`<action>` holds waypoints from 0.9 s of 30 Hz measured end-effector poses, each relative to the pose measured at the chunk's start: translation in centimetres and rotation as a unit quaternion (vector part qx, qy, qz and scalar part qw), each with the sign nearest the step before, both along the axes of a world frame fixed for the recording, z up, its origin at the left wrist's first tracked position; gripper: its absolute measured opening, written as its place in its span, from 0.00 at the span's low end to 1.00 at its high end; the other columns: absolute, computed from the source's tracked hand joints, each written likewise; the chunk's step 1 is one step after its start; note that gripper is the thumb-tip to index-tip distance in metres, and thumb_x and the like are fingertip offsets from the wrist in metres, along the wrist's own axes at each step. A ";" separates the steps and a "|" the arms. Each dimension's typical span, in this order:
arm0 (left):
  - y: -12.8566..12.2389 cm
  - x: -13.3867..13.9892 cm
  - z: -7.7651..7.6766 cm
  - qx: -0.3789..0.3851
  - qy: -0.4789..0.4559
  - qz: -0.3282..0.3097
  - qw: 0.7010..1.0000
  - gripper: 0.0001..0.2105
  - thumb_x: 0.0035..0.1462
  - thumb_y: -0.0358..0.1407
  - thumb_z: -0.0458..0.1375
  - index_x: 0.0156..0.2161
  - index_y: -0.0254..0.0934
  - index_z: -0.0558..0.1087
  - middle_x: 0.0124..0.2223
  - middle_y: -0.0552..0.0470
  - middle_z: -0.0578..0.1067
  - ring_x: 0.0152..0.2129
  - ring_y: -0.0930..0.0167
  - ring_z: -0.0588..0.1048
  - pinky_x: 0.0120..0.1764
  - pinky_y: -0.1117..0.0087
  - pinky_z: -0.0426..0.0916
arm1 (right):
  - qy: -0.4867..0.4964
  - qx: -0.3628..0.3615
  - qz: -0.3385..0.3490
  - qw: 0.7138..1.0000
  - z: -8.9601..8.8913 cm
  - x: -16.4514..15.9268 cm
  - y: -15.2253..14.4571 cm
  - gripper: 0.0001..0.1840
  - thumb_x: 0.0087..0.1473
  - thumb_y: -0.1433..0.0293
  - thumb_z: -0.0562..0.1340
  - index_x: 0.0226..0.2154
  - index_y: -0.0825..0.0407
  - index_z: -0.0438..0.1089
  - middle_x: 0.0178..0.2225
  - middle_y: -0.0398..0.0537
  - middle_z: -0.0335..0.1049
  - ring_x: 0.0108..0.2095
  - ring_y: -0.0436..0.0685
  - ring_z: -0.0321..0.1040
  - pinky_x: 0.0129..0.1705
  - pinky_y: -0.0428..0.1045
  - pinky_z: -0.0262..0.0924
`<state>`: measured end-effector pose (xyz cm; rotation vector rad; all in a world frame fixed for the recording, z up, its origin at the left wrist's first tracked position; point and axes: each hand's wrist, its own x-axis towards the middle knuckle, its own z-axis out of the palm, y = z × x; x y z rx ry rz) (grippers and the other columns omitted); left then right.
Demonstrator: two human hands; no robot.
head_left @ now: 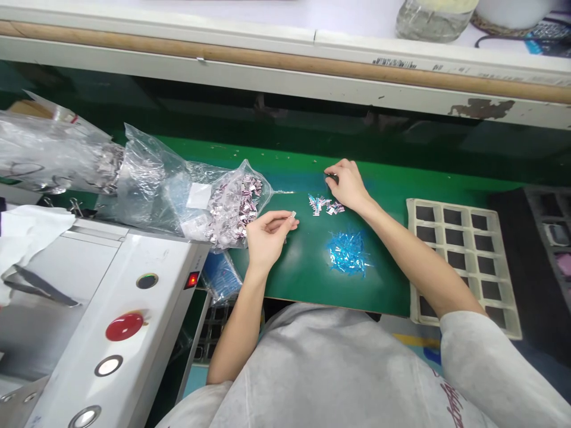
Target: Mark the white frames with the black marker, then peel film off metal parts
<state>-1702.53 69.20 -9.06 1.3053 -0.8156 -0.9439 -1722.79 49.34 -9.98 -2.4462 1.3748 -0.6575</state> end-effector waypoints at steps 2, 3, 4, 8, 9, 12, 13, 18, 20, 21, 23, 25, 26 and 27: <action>0.1 -0.4 0.2 -0.004 0.019 -0.012 1.000 0.14 0.54 0.43 0.77 0.40 0.35 0.85 0.35 0.46 0.87 0.34 0.61 0.89 0.39 0.64 0.86 | -0.001 0.003 0.003 1.000 -0.1 0.0 -0.3 0.16 0.66 0.72 0.61 0.50 0.54 0.83 0.49 0.62 0.74 0.55 0.75 0.70 0.66 0.76 0.65; 0.1 -0.6 0.2 -0.007 0.027 -0.016 0.999 0.15 0.54 0.44 0.77 0.40 0.35 0.85 0.35 0.45 0.87 0.34 0.60 0.89 0.40 0.63 0.86 | -0.003 0.003 0.003 1.000 -0.1 0.1 -0.4 0.15 0.66 0.72 0.62 0.50 0.53 0.83 0.49 0.61 0.74 0.55 0.75 0.70 0.66 0.76 0.65; 0.1 -0.7 0.2 -0.011 0.034 -0.017 0.999 0.15 0.54 0.44 0.77 0.39 0.35 0.85 0.35 0.45 0.87 0.35 0.60 0.89 0.41 0.62 0.86 | -0.006 0.001 0.002 1.000 -0.2 0.1 -0.5 0.15 0.66 0.71 0.62 0.49 0.53 0.83 0.48 0.61 0.74 0.55 0.75 0.70 0.65 0.76 0.65; 0.0 -1.1 -0.2 -0.026 0.049 -0.006 0.998 0.14 0.51 0.42 0.79 0.37 0.35 0.85 0.34 0.46 0.87 0.34 0.60 0.89 0.41 0.61 0.87 | -0.030 -0.011 -0.005 0.999 -0.1 0.2 -0.5 0.10 0.64 0.72 0.64 0.43 0.50 0.82 0.45 0.57 0.75 0.51 0.72 0.71 0.62 0.74 0.67; 0.0 -1.2 -0.3 -0.027 0.049 -0.003 0.998 0.14 0.51 0.42 0.79 0.37 0.35 0.85 0.34 0.46 0.87 0.34 0.60 0.89 0.41 0.62 0.87 | -0.038 -0.011 -0.007 0.999 0.0 0.2 -0.3 0.09 0.63 0.72 0.64 0.41 0.49 0.81 0.44 0.56 0.76 0.50 0.71 0.71 0.61 0.73 0.68; -0.1 -1.3 -0.5 -0.029 0.049 0.002 0.998 0.12 0.52 0.40 0.78 0.36 0.35 0.85 0.34 0.46 0.87 0.34 0.61 0.89 0.41 0.62 0.87 | -0.082 -0.014 -0.013 0.996 0.7 0.2 0.9 0.06 0.62 0.72 0.65 0.35 0.48 0.78 0.40 0.53 0.77 0.46 0.68 0.72 0.57 0.69 0.69; -0.1 -1.3 -0.5 -0.033 0.050 0.003 0.998 0.12 0.52 0.40 0.78 0.36 0.35 0.85 0.34 0.46 0.87 0.34 0.61 0.89 0.41 0.62 0.87 | -0.105 -0.017 -0.014 0.994 1.1 0.3 1.6 0.05 0.62 0.72 0.65 0.34 0.48 0.77 0.39 0.52 0.77 0.45 0.67 0.72 0.56 0.67 0.70; -0.1 -1.5 -0.7 -0.051 0.041 0.011 0.998 0.09 0.54 0.38 0.78 0.36 0.36 0.85 0.36 0.47 0.88 0.34 0.63 0.89 0.43 0.64 0.86 | -0.248 0.081 0.084 0.962 3.4 1.2 6.6 0.05 0.64 0.66 0.65 0.36 0.47 0.77 0.39 0.48 0.81 0.41 0.62 0.76 0.49 0.60 0.72; 0.0 -1.5 -0.8 -0.054 0.033 0.013 0.998 0.09 0.54 0.37 0.77 0.36 0.36 0.85 0.36 0.47 0.88 0.33 0.64 0.89 0.42 0.64 0.86 | -0.263 0.157 0.142 0.941 4.2 1.7 8.4 0.08 0.65 0.62 0.66 0.39 0.48 0.78 0.40 0.47 0.83 0.40 0.60 0.77 0.47 0.57 0.72; 0.0 -1.5 -0.8 -0.055 0.030 0.012 0.998 0.09 0.54 0.37 0.77 0.36 0.37 0.85 0.36 0.48 0.88 0.33 0.64 0.89 0.42 0.64 0.87 | -0.263 0.183 0.162 0.933 4.4 1.9 9.1 0.08 0.66 0.61 0.66 0.39 0.48 0.78 0.40 0.47 0.83 0.40 0.60 0.77 0.46 0.57 0.72; 0.0 -1.4 -0.9 -0.055 0.026 0.009 0.998 0.09 0.54 0.38 0.77 0.36 0.37 0.85 0.36 0.48 0.88 0.33 0.64 0.88 0.42 0.64 0.87 | -0.263 0.207 0.186 0.924 4.7 2.3 10.0 0.08 0.66 0.62 0.66 0.40 0.48 0.78 0.40 0.46 0.83 0.40 0.59 0.77 0.46 0.56 0.71; 0.0 -1.4 -0.9 -0.056 0.025 0.008 0.998 0.09 0.55 0.38 0.77 0.36 0.37 0.85 0.36 0.48 0.88 0.33 0.65 0.88 0.42 0.64 0.87 | -0.270 0.215 0.195 0.918 4.6 2.5 10.4 0.08 0.67 0.63 0.65 0.39 0.48 0.78 0.39 0.46 0.82 0.40 0.59 0.77 0.47 0.55 0.71; 0.0 -1.3 -1.0 -0.057 0.024 0.009 0.998 0.09 0.55 0.38 0.77 0.36 0.37 0.85 0.37 0.48 0.88 0.33 0.65 0.88 0.42 0.64 0.87 | -0.273 0.216 0.198 0.916 4.5 2.6 10.4 0.07 0.67 0.63 0.65 0.38 0.48 0.77 0.39 0.46 0.82 0.40 0.58 0.77 0.47 0.55 0.71; 0.0 -1.3 -1.0 -0.057 0.022 0.010 0.998 0.09 0.55 0.38 0.77 0.36 0.36 0.85 0.37 0.48 0.88 0.34 0.65 0.88 0.42 0.64 0.87 | -0.277 0.216 0.200 0.915 4.3 2.7 10.4 0.07 0.67 0.64 0.65 0.38 0.48 0.77 0.38 0.46 0.82 0.40 0.58 0.77 0.47 0.55 0.71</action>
